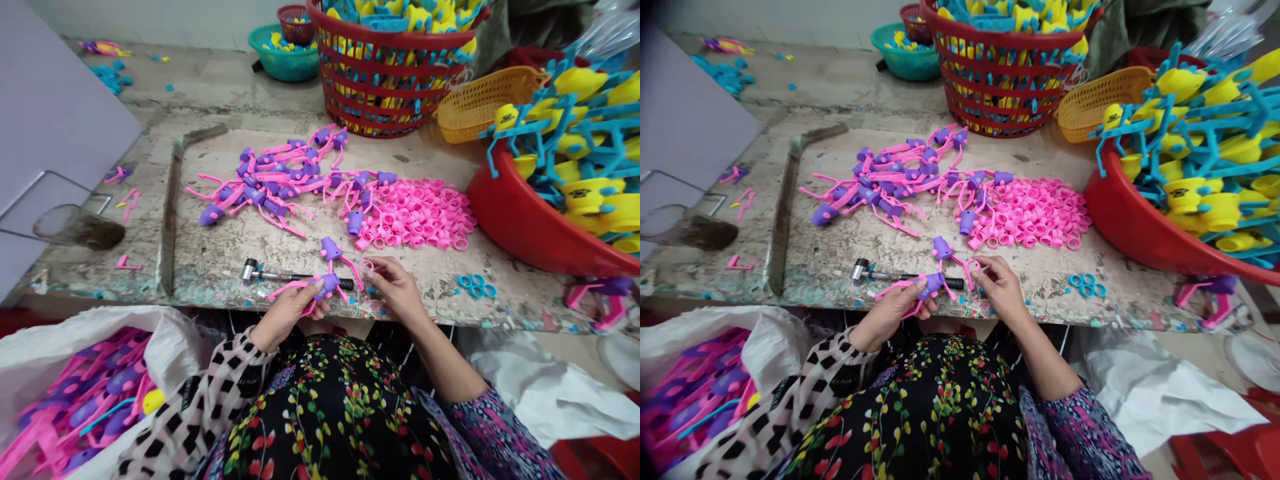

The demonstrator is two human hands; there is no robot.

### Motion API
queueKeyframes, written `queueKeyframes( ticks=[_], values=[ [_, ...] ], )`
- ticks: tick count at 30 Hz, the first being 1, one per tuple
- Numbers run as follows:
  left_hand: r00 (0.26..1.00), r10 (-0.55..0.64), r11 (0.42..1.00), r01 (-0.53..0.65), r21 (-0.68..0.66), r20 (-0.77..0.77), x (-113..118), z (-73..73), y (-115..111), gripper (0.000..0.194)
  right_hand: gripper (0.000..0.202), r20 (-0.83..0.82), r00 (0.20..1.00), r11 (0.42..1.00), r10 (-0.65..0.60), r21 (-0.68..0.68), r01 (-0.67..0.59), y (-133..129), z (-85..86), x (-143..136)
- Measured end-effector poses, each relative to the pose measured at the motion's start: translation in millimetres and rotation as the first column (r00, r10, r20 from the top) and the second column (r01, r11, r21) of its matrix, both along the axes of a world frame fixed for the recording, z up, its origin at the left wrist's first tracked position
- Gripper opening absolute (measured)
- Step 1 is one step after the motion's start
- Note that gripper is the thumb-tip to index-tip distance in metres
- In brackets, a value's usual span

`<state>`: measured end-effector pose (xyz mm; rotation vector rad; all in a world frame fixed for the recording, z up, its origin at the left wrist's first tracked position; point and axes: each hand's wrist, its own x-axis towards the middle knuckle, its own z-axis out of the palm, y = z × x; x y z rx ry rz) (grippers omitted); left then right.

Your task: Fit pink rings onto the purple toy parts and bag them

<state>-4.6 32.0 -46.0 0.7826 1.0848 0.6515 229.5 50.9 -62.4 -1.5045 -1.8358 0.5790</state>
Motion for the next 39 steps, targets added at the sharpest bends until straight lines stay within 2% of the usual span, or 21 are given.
queueKeyframes(
  ticks=[4,7,11,14,20,23,26,27,28,29,30,32,35,39],
  values=[
    [1.000,-0.013,0.999,0.012,0.053,0.017,-0.9,4.1,-3.5,0.044,0.029,0.103,0.990,0.995,-0.099,0.015,0.098,-19.3,-6.5,16.1],
    [0.996,-0.064,0.994,0.058,0.092,0.067,-0.2,11.2,-10.4,0.042,0.030,0.203,0.968,0.989,-0.149,0.032,0.146,-29.0,-10.5,25.6],
    [0.974,-0.140,0.988,0.126,0.088,0.180,2.4,23.9,-22.2,0.045,0.042,0.347,0.931,0.994,-0.112,0.037,0.106,-31.7,-9.3,26.6],
    [0.957,-0.136,0.990,0.123,0.065,0.256,3.2,31.4,-29.6,0.046,0.038,0.394,0.919,0.999,-0.036,-0.006,0.042,-26.8,-5.5,21.7],
    [0.922,-0.117,0.993,0.121,0.013,0.369,-2.3,36.4,-41.4,0.044,0.028,0.303,0.953,0.997,0.022,-0.071,0.000,-14.4,1.4,17.6],
    [0.911,-0.126,0.992,0.127,0.025,0.392,-5.3,38.1,-46.5,0.042,0.029,0.210,0.978,0.996,0.005,-0.084,0.013,-18.9,12.0,14.4],
    [0.902,-0.142,0.990,0.140,0.037,0.407,-5.9,41.7,-50.3,0.041,0.030,-0.035,0.999,0.987,0.014,-0.158,-0.019,-36.7,32.8,3.7],
    [0.902,-0.147,0.989,0.145,0.034,0.405,-5.5,43.4,-51.4,0.041,0.028,-0.366,0.931,0.959,-0.013,-0.270,-0.092,-44.3,41.1,-1.1],
    [0.904,-0.150,0.988,0.151,0.029,0.400,-4.9,45.2,-52.3,0.040,0.026,-0.634,0.769,0.916,-0.077,-0.349,-0.196,-51.9,49.4,-6.1],
    [0.908,-0.151,0.988,0.155,0.023,0.392,-4.1,47.2,-53.2,0.041,0.024,-0.786,0.600,0.870,-0.150,-0.393,-0.298,-59.0,57.1,-10.8],
    [0.911,-0.155,0.987,0.159,0.023,0.382,-3.2,49.1,-54.0,0.041,0.024,-0.857,0.469,0.834,-0.214,-0.410,-0.369,-65.1,63.8,-14.9],
    [0.920,-0.169,0.985,0.171,0.025,0.355,-1.5,52.7,-55.3,0.042,0.025,-0.901,0.308,0.781,-0.306,-0.423,-0.460,-73.8,73.5,-20.4],
    [0.927,-0.187,0.982,0.189,0.025,0.327,0.0,56.1,-56.6,0.043,0.026,-0.910,0.217,0.741,-0.354,-0.414,-0.528,-79.8,79.5,-22.7],
    [0.927,-0.196,0.979,0.201,0.018,0.319,-0.6,57.1,-57.1,0.044,0.026,-0.922,0.181,0.739,-0.344,-0.384,-0.554,-81.6,80.6,-23.1]
  ],
)
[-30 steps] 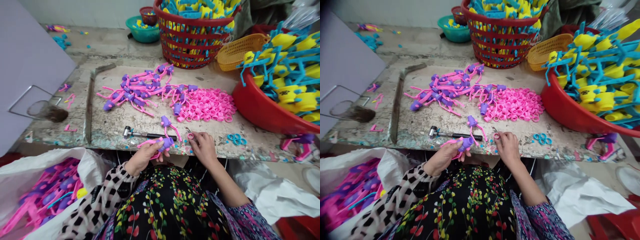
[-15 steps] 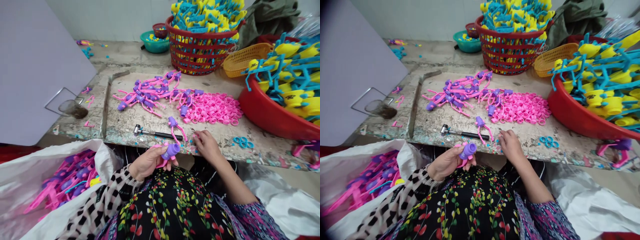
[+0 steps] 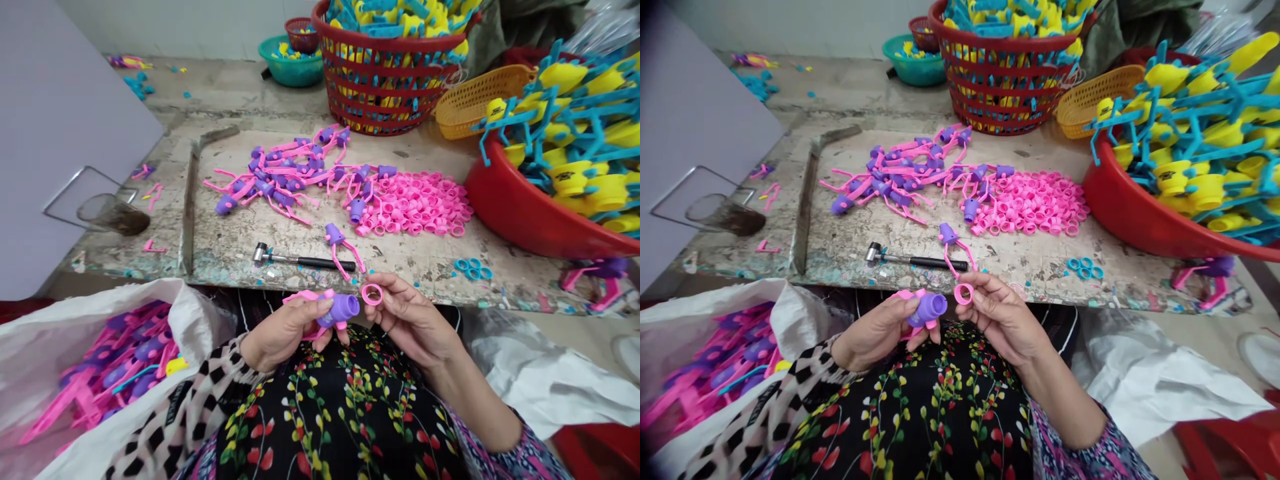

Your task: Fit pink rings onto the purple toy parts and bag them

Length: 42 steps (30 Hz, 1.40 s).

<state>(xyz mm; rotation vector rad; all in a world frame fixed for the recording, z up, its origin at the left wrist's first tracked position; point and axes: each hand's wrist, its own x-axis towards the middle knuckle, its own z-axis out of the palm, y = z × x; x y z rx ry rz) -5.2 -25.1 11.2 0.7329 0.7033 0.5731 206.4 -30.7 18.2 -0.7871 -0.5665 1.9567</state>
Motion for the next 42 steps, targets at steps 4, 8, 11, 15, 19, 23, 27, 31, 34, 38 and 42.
queueKeyframes(
  ticks=[4,8,11,15,19,23,27,31,34,38,42],
  values=[
    [1.000,0.017,1.000,-0.017,-0.022,-0.005,-1.1,-0.4,0.3,0.043,0.024,0.000,1.000,0.999,0.025,0.030,-0.025,-0.8,-0.6,-1.4],
    [1.000,0.019,0.999,-0.019,-0.031,-0.007,-0.5,-1.7,1.4,0.046,0.023,0.012,1.000,0.999,0.025,0.038,-0.025,-0.9,-2.3,-1.5],
    [1.000,0.020,0.999,-0.021,-0.035,-0.014,0.5,-2.5,2.2,0.046,0.022,0.024,1.000,0.999,0.009,0.042,-0.010,-0.5,-3.7,-1.1],
    [0.999,0.015,0.999,-0.017,-0.042,-0.028,2.0,-2.9,2.6,0.044,0.019,0.040,0.999,0.999,-0.008,0.034,0.006,0.9,-4.0,-2.1],
    [0.999,0.008,0.998,-0.011,-0.060,-0.047,4.6,-5.7,2.5,0.043,0.020,0.045,0.999,1.000,-0.021,-0.012,0.022,2.7,-5.3,-3.8],
    [0.999,0.007,0.998,-0.010,-0.068,-0.048,6.6,-11.2,1.8,0.042,0.025,0.028,0.999,0.996,-0.037,-0.077,0.039,3.3,-11.1,-4.2],
    [0.998,0.004,0.998,-0.008,-0.055,-0.065,7.2,-14.2,1.0,0.042,0.022,-0.037,0.997,0.986,-0.061,-0.156,0.055,3.0,-16.7,-4.5],
    [0.996,0.004,0.998,-0.009,-0.060,-0.086,7.4,-14.6,0.9,0.043,0.019,-0.092,0.992,0.970,-0.084,-0.237,0.060,2.6,-20.3,-4.8],
    [0.997,0.004,0.998,-0.009,-0.057,-0.082,7.7,-15.0,0.8,0.043,0.018,-0.123,0.990,0.962,-0.072,-0.270,0.037,2.3,-24.2,-4.2],
    [0.998,0.011,0.998,-0.015,-0.061,-0.068,8.8,-16.1,0.6,0.041,0.017,-0.142,0.988,0.950,-0.066,-0.310,0.019,2.1,-31.0,-2.8],
    [0.997,0.029,0.996,-0.035,-0.085,-0.075,10.6,-17.8,0.9,0.040,0.016,-0.156,0.984,0.940,-0.085,-0.339,0.028,0.8,-33.6,-2.2]
  ],
)
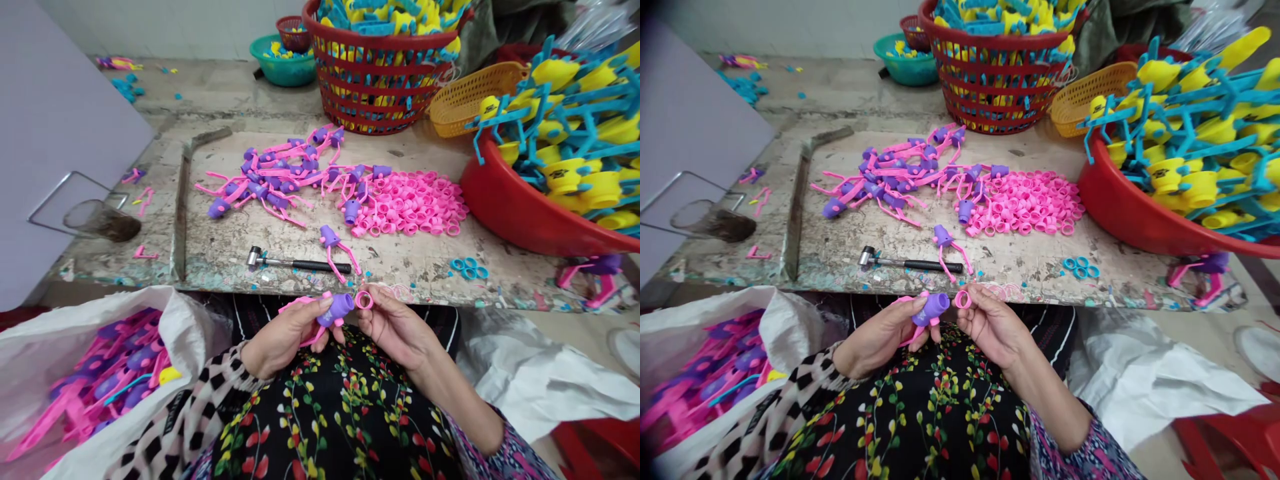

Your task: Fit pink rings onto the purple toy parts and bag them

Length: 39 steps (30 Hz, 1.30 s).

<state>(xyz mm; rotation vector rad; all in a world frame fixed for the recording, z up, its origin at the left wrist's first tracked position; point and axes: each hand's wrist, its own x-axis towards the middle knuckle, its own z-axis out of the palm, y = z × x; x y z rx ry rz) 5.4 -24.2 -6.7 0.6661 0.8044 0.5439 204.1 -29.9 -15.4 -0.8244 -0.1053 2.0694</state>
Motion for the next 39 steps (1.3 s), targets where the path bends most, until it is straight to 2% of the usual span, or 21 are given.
queueKeyframes(
  ticks=[5,12,18,26,32,39],
  values=[
    [1.000,0.008,1.000,-0.008,-0.007,-0.022,1.5,-1.6,0.7,0.042,0.028,0.028,0.999,0.998,0.027,0.061,-0.029,-3.2,3.4,1.5],
    [0.998,-0.010,1.000,0.010,0.007,-0.054,2.2,-1.9,1.1,0.043,0.012,0.009,0.997,0.996,0.077,0.045,-0.078,-3.5,2.4,1.3],
    [0.997,-0.015,0.999,0.018,0.033,-0.071,3.5,-2.3,1.2,0.043,0.012,-0.011,0.997,0.997,0.072,-0.002,-0.072,-2.5,2.7,0.1],
    [0.996,-0.026,0.999,0.029,0.027,-0.087,3.6,-4.4,2.6,0.042,0.016,0.005,0.999,0.998,0.039,0.042,-0.039,-2.4,2.9,0.7],
    [0.990,-0.040,0.997,0.048,0.055,-0.133,2.5,-5.7,2.1,0.044,0.026,0.101,0.994,0.997,0.050,0.059,-0.056,-4.5,1.7,3.8],
    [0.983,-0.061,0.996,0.071,0.053,-0.171,0.6,-6.1,1.2,0.043,0.024,0.196,0.979,0.995,0.054,0.077,-0.070,-4.9,2.4,3.1]
  ],
)
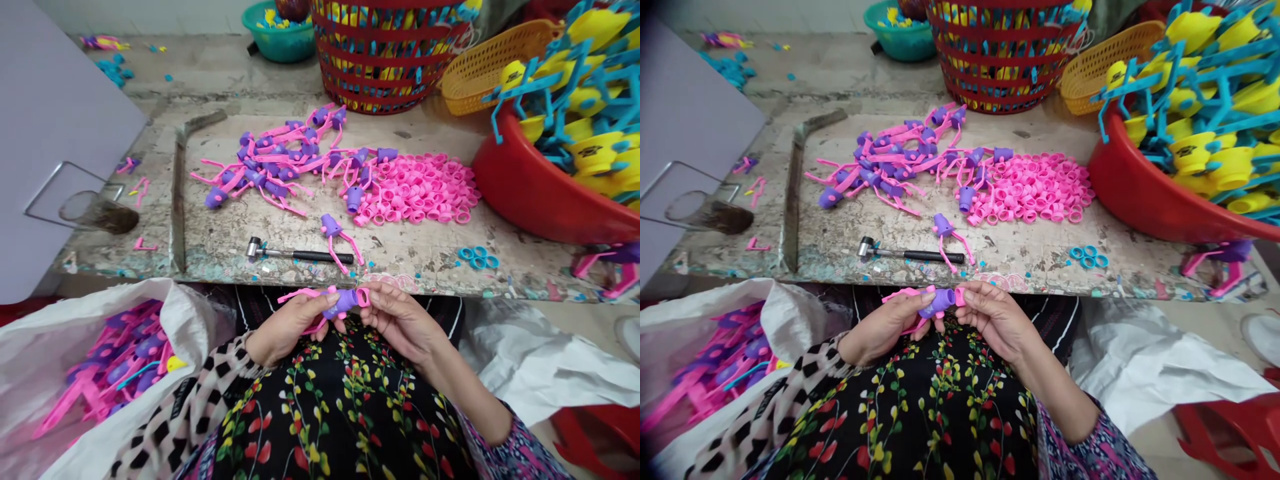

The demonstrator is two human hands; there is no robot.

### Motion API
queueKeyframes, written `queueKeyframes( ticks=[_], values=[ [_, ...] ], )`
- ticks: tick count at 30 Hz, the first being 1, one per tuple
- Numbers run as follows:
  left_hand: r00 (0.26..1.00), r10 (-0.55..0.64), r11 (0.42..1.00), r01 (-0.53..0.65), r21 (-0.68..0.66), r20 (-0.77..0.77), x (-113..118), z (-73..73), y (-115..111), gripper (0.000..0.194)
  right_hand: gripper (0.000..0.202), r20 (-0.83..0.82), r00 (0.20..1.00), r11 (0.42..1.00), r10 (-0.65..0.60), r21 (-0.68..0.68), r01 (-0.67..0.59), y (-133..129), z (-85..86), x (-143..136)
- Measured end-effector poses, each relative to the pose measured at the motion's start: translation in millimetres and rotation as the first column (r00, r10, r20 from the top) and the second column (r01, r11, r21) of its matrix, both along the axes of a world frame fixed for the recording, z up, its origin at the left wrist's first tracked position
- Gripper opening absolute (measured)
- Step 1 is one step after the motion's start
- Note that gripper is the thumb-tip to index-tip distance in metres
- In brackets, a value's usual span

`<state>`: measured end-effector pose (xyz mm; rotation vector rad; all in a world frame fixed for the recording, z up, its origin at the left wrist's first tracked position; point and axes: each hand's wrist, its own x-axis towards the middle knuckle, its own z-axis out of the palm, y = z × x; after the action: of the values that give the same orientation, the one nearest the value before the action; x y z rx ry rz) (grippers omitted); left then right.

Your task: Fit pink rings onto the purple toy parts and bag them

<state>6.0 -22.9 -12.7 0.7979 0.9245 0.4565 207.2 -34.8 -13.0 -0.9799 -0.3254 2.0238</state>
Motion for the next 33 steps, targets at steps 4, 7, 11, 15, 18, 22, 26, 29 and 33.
queueKeyframes(
  ticks=[4,7,11,15,18,22,26,29,33],
  values=[
    [1.000,-0.023,1.000,0.023,0.008,-0.019,0.8,0.1,0.2,0.042,0.024,0.023,1.000,1.000,0.003,-0.018,-0.003,-0.1,-1.5,0.5],
    [0.998,-0.033,0.999,0.033,0.003,-0.052,1.0,0.4,0.0,0.042,0.024,0.043,0.999,1.000,0.019,-0.021,-0.018,-0.4,-2.5,1.0],
    [0.996,-0.042,0.999,0.040,-0.024,-0.080,0.7,1.8,0.0,0.044,0.025,0.070,0.997,0.999,0.041,-0.015,-0.040,-0.8,-2.8,1.0],
    [0.992,-0.051,0.998,0.046,-0.049,-0.112,0.6,3.6,0.3,0.046,0.026,0.110,0.993,0.999,0.053,-0.013,-0.052,-1.4,-2.3,0.4],
    [0.989,-0.061,0.997,0.055,-0.051,-0.131,0.8,3.6,-0.1,0.046,0.027,0.143,0.988,0.998,0.062,-0.010,-0.061,-2.5,-2.1,0.0],
    [0.989,-0.051,0.998,0.045,-0.042,-0.137,1.3,1.0,-2.0,0.045,0.026,0.185,0.980,0.997,0.069,0.003,-0.071,-3.4,-3.1,0.0],
    [0.987,-0.026,1.000,0.023,-0.016,-0.159,2.8,-0.6,-4.2,0.045,0.027,0.212,0.975,0.997,0.068,0.016,-0.073,-3.4,-4.1,-0.7],
    [0.978,-0.007,1.000,0.011,0.020,-0.208,5.0,0.7,-5.7,0.045,0.026,0.227,0.972,0.997,0.057,0.031,-0.066,-3.8,-4.9,-1.7],
    [0.964,0.024,0.998,-0.008,0.061,-0.265,9.4,3.0,-7.5,0.043,0.026,0.237,0.971,0.997,0.042,0.055,-0.056,-5.4,-6.5,-2.9]
  ],
)
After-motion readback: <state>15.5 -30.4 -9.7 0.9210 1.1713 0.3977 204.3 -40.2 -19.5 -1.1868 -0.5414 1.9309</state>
